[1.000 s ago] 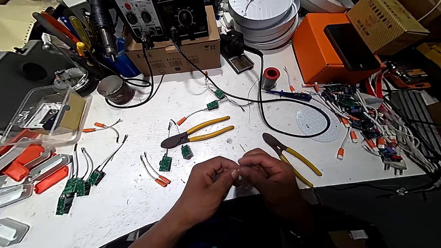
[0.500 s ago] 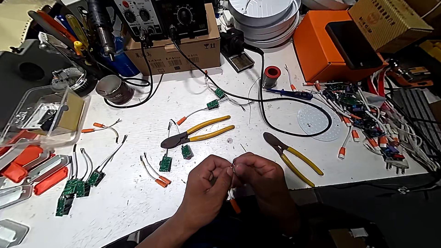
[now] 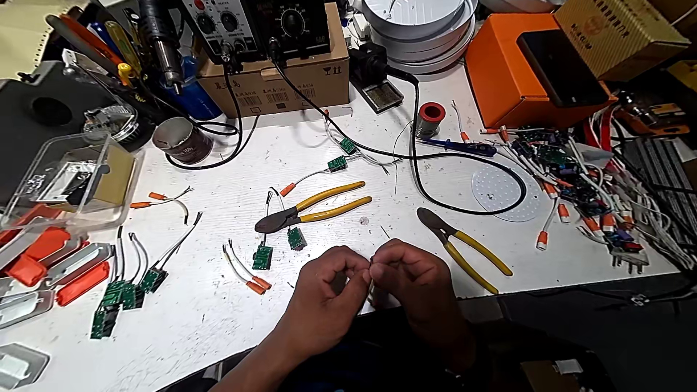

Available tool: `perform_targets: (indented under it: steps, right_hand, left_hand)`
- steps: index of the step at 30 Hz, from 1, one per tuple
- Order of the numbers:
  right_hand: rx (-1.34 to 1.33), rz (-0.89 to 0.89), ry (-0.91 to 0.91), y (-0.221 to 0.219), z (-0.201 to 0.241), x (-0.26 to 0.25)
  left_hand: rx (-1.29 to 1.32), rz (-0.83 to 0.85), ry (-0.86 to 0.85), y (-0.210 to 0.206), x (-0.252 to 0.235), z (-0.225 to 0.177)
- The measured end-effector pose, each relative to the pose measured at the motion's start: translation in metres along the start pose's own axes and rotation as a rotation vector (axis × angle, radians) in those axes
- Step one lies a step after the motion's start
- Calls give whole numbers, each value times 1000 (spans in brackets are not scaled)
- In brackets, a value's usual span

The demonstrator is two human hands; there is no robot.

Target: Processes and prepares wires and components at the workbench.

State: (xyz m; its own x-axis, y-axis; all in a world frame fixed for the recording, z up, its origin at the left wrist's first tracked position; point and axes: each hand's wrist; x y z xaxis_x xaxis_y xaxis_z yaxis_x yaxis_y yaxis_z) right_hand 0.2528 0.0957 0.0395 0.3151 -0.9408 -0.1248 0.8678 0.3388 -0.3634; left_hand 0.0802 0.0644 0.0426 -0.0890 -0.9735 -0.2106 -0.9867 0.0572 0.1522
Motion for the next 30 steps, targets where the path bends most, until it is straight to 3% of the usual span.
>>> perform_targets:
  steps: [11,19,22,25,28,30]
  right_hand:
    - [-97,-49,98,-7,-9,1]
    - [-131,-163,152,2,-5,-4]
    - [388,-212,319,35,11,-10]
    - [1131,-216,169,73,29,-2]
    - [1372,-166,-67,99,38,9]
    - [1417,-155,-81,107,39,15]
  left_hand:
    - [74,-91,-43,-14,2,0]
    - [213,-69,87,-9,-4,-5]
    - [302,-110,134,0,-8,-2]
    - [349,-148,161,7,-12,-5]
    - [350,-165,152,9,-15,-6]
    - [330,-170,133,7,-17,-6]
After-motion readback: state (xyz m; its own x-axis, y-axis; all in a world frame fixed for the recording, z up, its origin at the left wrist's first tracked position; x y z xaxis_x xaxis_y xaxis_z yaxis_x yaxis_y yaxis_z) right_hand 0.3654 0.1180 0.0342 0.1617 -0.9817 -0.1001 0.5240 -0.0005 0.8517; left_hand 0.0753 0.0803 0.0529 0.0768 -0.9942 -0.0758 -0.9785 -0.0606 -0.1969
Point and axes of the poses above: each hand's wrist, its own x-axis away from the middle knuckle, its own y-axis out of the back of the hand, z = x × y, and after that the axes turned 4 degrees about -x, right-handed
